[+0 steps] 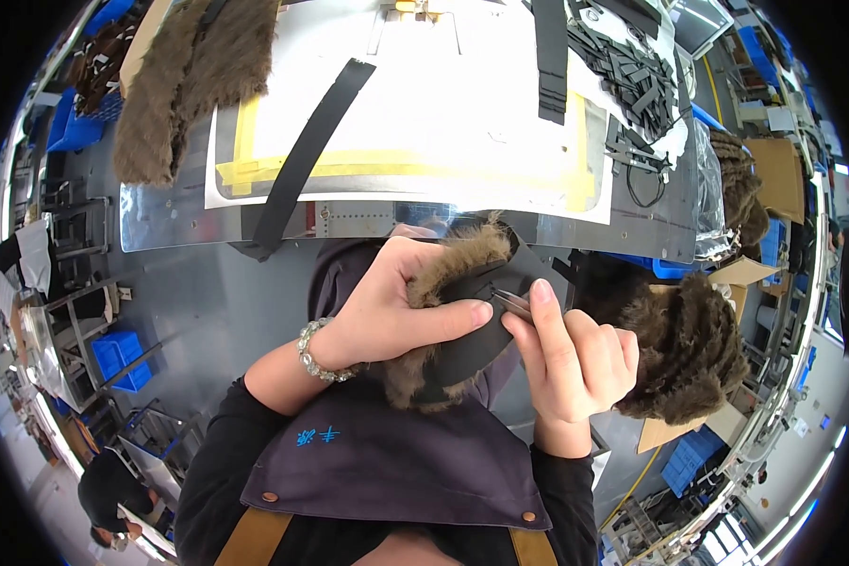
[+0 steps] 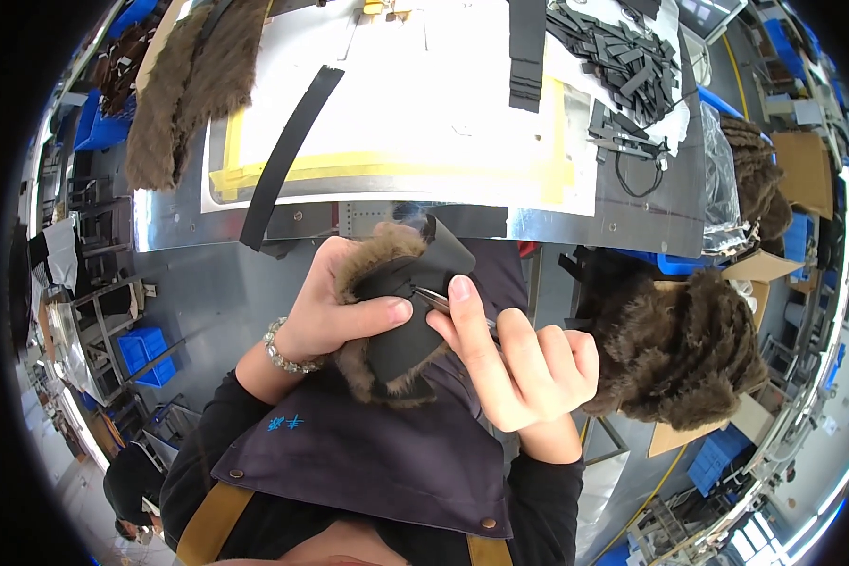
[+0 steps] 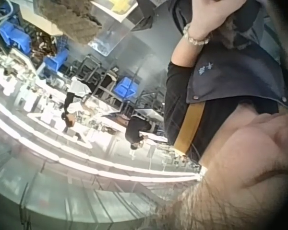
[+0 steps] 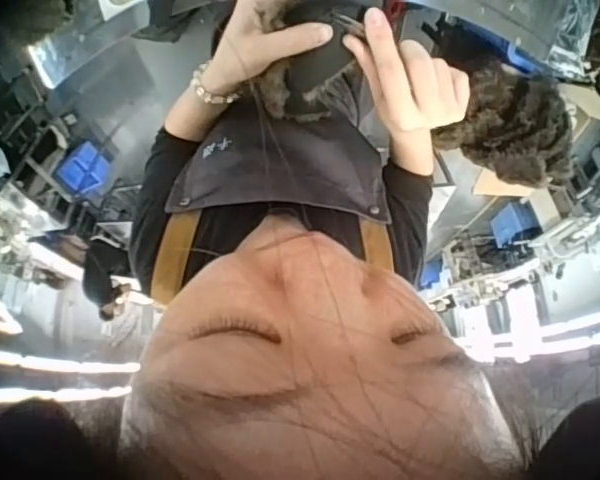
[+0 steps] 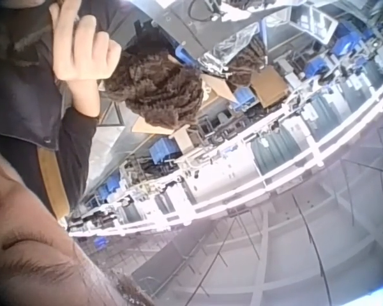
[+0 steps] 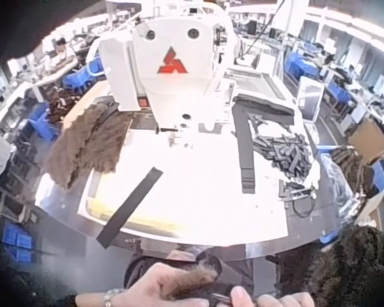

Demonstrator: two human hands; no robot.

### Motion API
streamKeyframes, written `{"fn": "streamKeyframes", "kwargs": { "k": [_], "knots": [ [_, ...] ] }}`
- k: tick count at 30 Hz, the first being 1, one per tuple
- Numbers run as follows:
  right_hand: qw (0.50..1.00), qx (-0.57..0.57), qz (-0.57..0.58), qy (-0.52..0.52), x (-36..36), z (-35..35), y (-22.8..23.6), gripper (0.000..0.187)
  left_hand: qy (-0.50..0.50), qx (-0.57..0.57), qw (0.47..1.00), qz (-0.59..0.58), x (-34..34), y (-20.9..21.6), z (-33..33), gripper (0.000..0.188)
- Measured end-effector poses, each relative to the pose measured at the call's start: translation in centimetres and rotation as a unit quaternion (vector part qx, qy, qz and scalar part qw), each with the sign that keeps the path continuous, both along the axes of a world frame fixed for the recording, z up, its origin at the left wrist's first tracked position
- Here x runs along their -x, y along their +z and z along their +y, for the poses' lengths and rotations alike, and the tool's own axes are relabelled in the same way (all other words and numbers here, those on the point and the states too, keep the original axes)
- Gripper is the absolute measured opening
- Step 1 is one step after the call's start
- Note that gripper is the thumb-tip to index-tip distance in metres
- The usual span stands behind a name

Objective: Assembling fur components by attaching straps and buckles using small hand tools.

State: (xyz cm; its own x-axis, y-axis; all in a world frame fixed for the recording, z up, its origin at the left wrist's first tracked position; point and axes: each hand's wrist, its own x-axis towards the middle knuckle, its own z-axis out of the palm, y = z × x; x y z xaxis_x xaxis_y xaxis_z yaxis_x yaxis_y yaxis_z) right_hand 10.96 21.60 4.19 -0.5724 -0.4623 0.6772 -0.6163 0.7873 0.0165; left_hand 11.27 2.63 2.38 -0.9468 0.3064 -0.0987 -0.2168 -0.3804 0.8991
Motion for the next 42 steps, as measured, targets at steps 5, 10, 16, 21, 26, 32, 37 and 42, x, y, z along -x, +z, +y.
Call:
{"fn": "streamKeyframes", "kwargs": {
  "k": [5,10,16,21,26,32,37,42],
  "knots": [
    [0.999,-0.01,-0.038,0.017,-0.3,0.2,0.5,0.03,-0.021,0.025,0.998,-0.044,0.1,0.4,-0.1,0.04],
    [0.999,0.036,-0.035,0.007,0.0,0.9,-0.2,0.032,-0.013,0.036,0.999,0.026,-0.1,-0.4,-0.1,0.031],
    [0.999,0.027,-0.045,-0.003,0.0,0.7,0.9,0.034,-0.027,0.058,0.998,-0.027,-0.2,0.3,-0.3,0.039],
    [0.994,-0.025,-0.106,-0.012,-0.3,-0.1,2.8,0.036,-0.007,0.062,0.998,0.013,-0.5,0.4,0.0,0.039],
    [0.996,-0.039,-0.081,-0.017,0.0,-0.2,2.7,0.032,-0.006,0.076,0.997,0.016,-0.7,0.4,0.0,0.039],
    [0.997,-0.052,-0.055,-0.015,0.1,0.1,2.8,0.027,-0.01,0.094,0.995,0.012,-0.7,0.4,0.2,0.038],
    [0.99,-0.073,-0.116,-0.029,-0.5,-0.3,3.9,0.036,-0.011,0.098,0.995,0.021,-0.8,0.3,0.0,0.036],
    [0.992,-0.067,-0.106,-0.022,-0.4,-0.4,3.8,0.037,-0.017,0.101,0.995,0.02,-0.9,0.2,-0.1,0.034]
  ]
}}
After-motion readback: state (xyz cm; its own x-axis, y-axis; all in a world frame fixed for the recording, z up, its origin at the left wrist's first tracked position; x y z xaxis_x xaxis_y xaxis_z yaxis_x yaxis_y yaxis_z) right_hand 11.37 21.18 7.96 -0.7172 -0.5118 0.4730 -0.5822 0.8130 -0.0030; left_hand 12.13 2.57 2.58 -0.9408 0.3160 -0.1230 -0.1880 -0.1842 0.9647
